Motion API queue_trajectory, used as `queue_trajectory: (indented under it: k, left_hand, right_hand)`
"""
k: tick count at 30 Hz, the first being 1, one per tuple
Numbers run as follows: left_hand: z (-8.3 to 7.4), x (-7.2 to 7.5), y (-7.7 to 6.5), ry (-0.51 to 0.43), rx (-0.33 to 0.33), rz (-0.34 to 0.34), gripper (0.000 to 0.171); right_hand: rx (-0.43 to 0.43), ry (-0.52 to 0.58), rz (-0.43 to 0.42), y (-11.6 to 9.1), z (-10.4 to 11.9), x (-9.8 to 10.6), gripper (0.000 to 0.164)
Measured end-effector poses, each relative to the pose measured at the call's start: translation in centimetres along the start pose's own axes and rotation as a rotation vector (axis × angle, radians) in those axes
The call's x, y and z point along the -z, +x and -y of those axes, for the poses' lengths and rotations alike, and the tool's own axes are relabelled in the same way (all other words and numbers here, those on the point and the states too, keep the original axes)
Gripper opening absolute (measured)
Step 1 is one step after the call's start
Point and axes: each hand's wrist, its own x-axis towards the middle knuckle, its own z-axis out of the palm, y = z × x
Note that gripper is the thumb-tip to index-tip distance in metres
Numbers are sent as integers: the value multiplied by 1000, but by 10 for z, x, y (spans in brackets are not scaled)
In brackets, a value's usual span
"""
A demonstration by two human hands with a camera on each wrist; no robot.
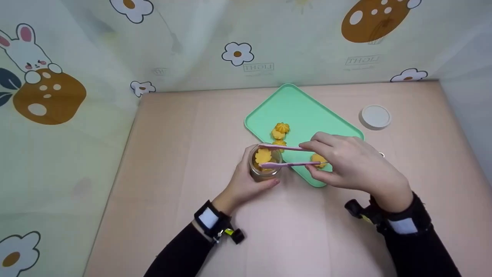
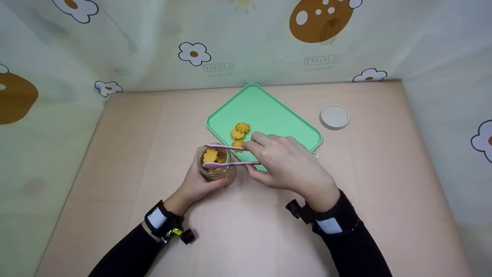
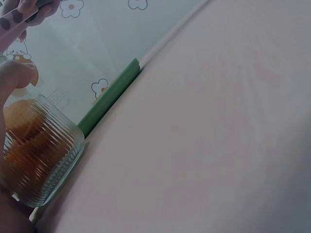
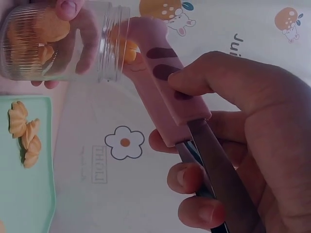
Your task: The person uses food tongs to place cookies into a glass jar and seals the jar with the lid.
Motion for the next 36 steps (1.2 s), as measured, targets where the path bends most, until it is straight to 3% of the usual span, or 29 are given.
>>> queue_trajectory:
  k: [9, 17, 27, 31, 36]
  left_hand:
    - [2, 0, 1, -3, -39, 4, 94]
    - [1, 0, 1, 1, -33, 4, 96]
    - [1, 1, 1, 3, -52, 7, 97]
    - [1, 1, 2, 12, -59, -6, 94]
    - [1, 0, 2, 6, -49, -8, 93]
  right_hand:
    - [-17, 16, 12, -1, -1, 1, 35]
    - [-33, 36, 13, -2, -2, 2, 37]
    - [-53, 43, -121, 3, -9, -2, 34]
    - [-106, 10, -184, 2, -23, -7, 33]
    - [-211, -2, -190, -2, -40, -14, 33]
